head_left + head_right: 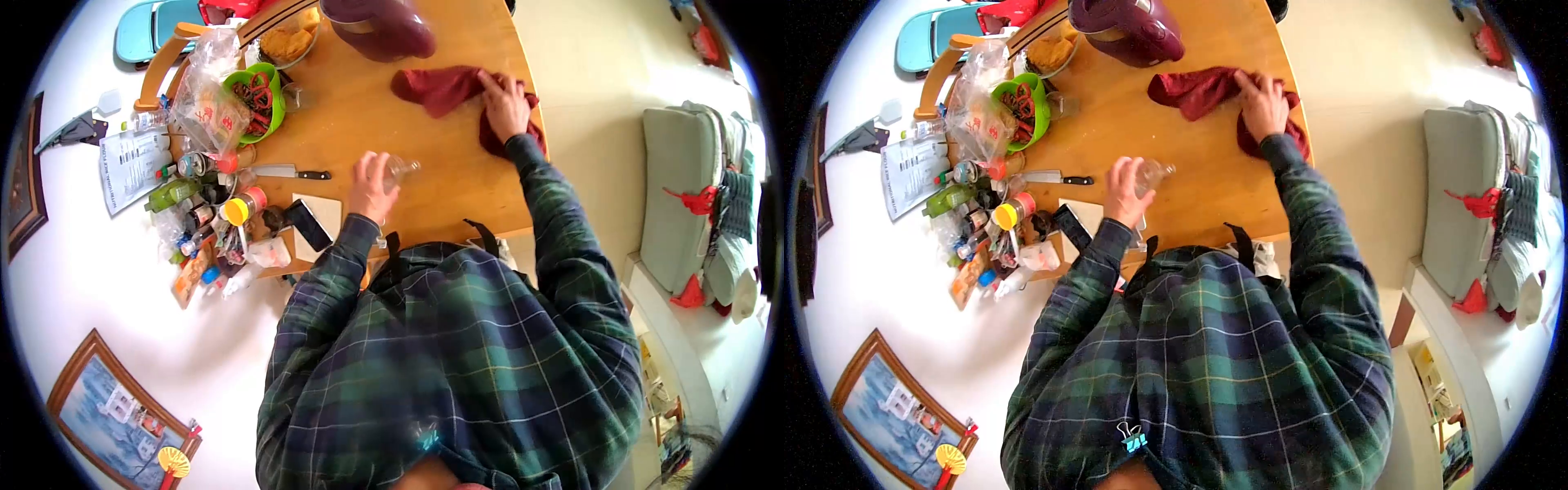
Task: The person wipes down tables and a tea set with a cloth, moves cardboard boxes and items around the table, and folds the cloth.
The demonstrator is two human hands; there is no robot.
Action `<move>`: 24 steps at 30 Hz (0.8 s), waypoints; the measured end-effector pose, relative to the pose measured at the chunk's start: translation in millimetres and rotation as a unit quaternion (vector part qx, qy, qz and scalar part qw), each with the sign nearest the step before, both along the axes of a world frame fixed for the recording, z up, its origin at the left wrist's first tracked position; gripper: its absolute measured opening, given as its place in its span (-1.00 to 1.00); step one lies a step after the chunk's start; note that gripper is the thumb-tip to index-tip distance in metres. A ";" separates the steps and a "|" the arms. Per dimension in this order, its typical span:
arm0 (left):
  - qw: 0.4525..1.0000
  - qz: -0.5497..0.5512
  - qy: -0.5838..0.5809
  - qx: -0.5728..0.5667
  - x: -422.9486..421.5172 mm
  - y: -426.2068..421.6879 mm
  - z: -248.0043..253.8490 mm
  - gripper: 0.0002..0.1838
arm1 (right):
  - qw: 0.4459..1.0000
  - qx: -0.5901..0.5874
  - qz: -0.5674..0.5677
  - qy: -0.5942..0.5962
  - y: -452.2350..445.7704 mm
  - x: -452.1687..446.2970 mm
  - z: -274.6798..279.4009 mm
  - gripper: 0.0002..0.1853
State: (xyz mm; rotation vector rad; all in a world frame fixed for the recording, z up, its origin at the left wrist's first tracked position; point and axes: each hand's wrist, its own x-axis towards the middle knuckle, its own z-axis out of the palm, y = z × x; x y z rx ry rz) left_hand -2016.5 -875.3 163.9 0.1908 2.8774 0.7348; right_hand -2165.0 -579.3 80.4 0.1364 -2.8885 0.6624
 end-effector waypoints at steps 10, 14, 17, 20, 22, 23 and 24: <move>0.989 0.118 0.066 -0.060 -92.8 -130.1 -12.5 -0.20 | 0.998 0.005 -0.045 0.041 -78.5 -3.9 4.2 -0.47; 0.990 0.098 0.069 -0.080 -104.7 -158.0 -22.4 -0.15 | 0.988 -0.015 0.151 -0.026 -137.3 65.6 7.1 -0.52; 0.989 0.090 0.047 -0.105 -104.8 -163.2 -27.8 -0.10 | 0.975 -0.033 0.220 -0.015 -122.8 66.4 9.5 -0.57; 0.989 0.084 0.015 -0.119 -108.7 -155.5 -18.2 -0.09 | 0.955 -0.245 0.133 -0.099 -69.2 28.8 31.6 -0.69; 0.989 0.072 0.049 -0.118 -104.3 -151.8 -24.4 -0.03 | 0.955 -0.284 0.058 -0.059 -27.9 -19.7 29.4 -0.70; 0.989 0.071 0.049 -0.117 -103.4 -150.8 -29.4 -0.03 | 0.942 -0.329 0.064 -0.007 -7.1 -55.0 28.2 -0.75; 0.988 0.067 0.060 -0.123 -103.0 -150.0 -30.5 -0.05 | 0.928 -0.370 0.045 -0.018 9.4 -92.0 17.6 -0.76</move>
